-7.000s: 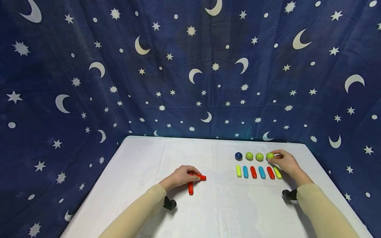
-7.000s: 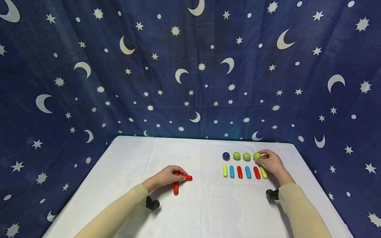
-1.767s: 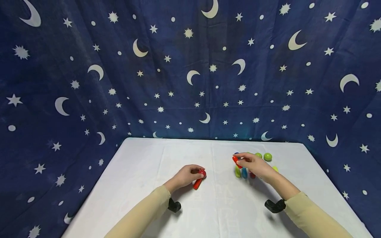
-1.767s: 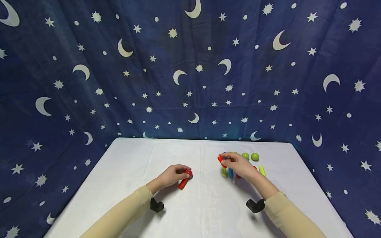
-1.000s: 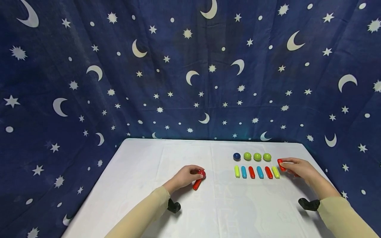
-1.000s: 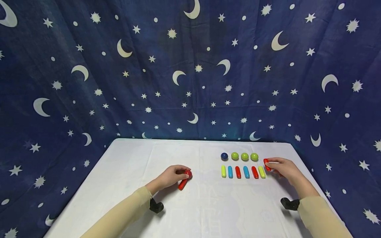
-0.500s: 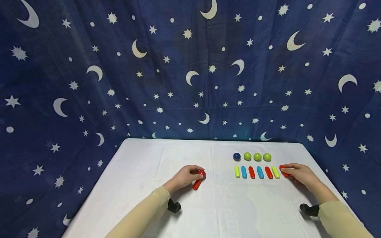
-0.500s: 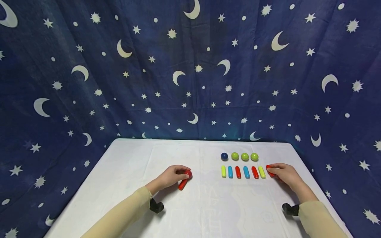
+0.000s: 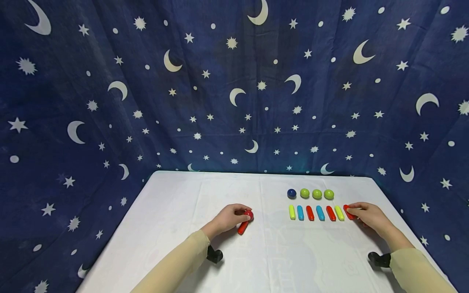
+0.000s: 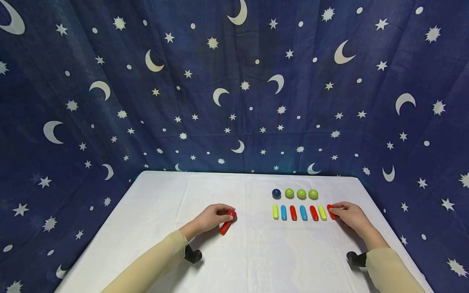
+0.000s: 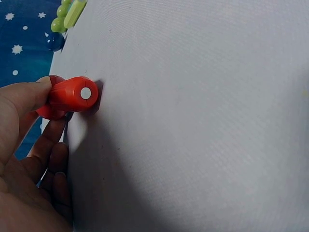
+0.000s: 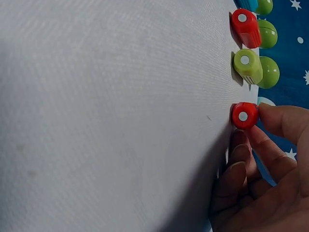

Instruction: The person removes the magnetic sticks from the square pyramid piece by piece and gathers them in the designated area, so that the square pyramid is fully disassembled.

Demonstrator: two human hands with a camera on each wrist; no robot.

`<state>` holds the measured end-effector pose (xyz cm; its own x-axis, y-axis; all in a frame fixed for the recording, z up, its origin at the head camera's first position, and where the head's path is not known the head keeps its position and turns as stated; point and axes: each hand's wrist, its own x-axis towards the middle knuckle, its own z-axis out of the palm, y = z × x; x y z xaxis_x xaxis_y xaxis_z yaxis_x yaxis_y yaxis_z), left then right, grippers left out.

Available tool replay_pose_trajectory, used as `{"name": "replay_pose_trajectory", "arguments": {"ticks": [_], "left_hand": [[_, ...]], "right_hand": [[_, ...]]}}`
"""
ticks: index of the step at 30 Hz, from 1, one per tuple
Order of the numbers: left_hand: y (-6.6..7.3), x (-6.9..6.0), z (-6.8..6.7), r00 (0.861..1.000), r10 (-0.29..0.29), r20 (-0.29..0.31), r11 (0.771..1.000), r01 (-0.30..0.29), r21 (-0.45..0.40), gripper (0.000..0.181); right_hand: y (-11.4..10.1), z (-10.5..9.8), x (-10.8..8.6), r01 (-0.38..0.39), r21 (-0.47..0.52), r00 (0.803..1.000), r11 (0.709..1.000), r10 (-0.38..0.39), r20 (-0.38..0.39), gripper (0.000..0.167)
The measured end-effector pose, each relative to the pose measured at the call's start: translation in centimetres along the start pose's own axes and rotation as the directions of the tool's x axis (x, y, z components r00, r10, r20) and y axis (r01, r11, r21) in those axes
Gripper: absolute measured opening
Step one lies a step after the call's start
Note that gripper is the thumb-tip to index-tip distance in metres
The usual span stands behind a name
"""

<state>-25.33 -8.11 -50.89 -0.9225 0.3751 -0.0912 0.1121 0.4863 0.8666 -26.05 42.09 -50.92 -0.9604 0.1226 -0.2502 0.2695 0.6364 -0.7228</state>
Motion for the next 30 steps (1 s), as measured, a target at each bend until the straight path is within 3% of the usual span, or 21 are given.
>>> {"name": "replay_pose_trajectory", "arguments": {"ticks": [11,15,19,25,30], "left_hand": [[-0.1,-0.1,0.0,1.000,-0.006,0.003,1.000,0.006,-0.010,0.028],[-0.2,0.0,0.0,1.000,-0.014,0.003,1.000,0.014,-0.018,0.030],[-0.1,-0.1,0.0,1.000,-0.006,0.007,1.000,0.006,-0.004,0.034],[-0.2,-0.1,0.1,0.999,0.027,0.020,0.999,-0.028,0.043,0.046],[-0.5,0.0,0.0,0.994,0.079,0.073,0.997,-0.080,0.018,0.050]], "right_hand": [[-0.4,-0.1,-0.4,-0.015,0.004,1.000,1.000,0.015,0.002,0.064],[-0.4,-0.2,-0.7,-0.023,0.005,0.999,1.000,0.023,-0.037,0.072],[-0.7,-0.2,-1.2,0.018,-0.003,0.993,1.000,-0.018,-0.114,0.075],[-4.2,1.4,-2.1,0.110,-0.008,0.974,0.994,-0.109,-0.200,0.068],[-8.9,4.0,-3.3,0.267,-0.015,0.950,0.964,-0.266,-0.166,0.055]]}}
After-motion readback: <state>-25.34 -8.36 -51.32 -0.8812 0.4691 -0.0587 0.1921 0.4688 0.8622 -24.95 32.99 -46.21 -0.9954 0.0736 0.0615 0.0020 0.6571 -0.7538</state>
